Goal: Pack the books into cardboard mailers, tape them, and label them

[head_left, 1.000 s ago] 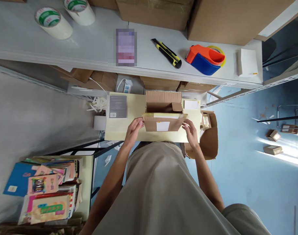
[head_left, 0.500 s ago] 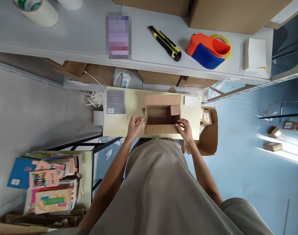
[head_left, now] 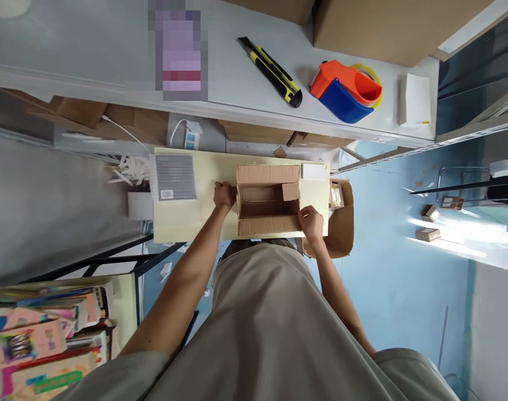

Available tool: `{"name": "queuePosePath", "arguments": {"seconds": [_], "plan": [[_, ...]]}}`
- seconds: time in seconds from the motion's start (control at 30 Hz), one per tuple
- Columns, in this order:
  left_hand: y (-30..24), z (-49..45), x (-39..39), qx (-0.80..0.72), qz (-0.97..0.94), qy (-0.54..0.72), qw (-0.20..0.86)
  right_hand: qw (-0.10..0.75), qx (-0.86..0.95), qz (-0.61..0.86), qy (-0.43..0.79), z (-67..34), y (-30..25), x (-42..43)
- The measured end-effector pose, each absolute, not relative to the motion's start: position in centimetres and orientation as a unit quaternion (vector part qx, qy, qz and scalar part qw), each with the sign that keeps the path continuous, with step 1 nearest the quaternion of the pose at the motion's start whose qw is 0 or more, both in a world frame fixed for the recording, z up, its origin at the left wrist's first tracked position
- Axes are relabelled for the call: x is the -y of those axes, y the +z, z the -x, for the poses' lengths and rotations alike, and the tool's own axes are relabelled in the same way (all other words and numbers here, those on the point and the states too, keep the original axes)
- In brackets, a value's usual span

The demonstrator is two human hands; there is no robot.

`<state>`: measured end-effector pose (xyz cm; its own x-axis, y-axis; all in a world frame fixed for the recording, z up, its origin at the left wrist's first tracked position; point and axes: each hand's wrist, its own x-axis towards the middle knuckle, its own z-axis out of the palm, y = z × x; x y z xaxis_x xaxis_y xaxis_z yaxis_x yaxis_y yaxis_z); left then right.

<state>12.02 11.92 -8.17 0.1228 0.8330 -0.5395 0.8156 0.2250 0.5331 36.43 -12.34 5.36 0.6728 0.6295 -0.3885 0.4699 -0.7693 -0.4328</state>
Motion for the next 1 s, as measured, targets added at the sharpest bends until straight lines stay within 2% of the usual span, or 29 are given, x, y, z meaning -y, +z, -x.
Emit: {"name": "queuePosePath", "arguments": {"seconds": [0.2, 0.43, 0.7, 0.87, 1.0], "plan": [[-7.6, -8.6, -10.4, -0.691, -0.6, -0.052, 0.399, 0.132, 0.298, 0.908, 0.263, -36.1, 5.6, 12.4], [-6.3, -10.2, -6.7, -0.715, -0.569, 0.033, 0.405, 0.104, 0.318, 0.902, 0.272, -36.5, 5.5, 12.1], [-4.9, -10.4, -7.5, -0.75, -0.503, 0.045, 0.426, 0.111, 0.326, 0.895, 0.285, -37.0, 4.9, 13.2], [0.1, -5.6, -8.1, -0.774, -0.475, 0.139, 0.394, 0.15, 0.325, 0.884, 0.301, -37.5, 4.4, 13.6], [5.3, -5.5, -6.3, -0.684, -0.458, 0.275, 0.497, 0.169, 0.331, 0.876, 0.308, -37.9, 4.0, 13.5]]}}
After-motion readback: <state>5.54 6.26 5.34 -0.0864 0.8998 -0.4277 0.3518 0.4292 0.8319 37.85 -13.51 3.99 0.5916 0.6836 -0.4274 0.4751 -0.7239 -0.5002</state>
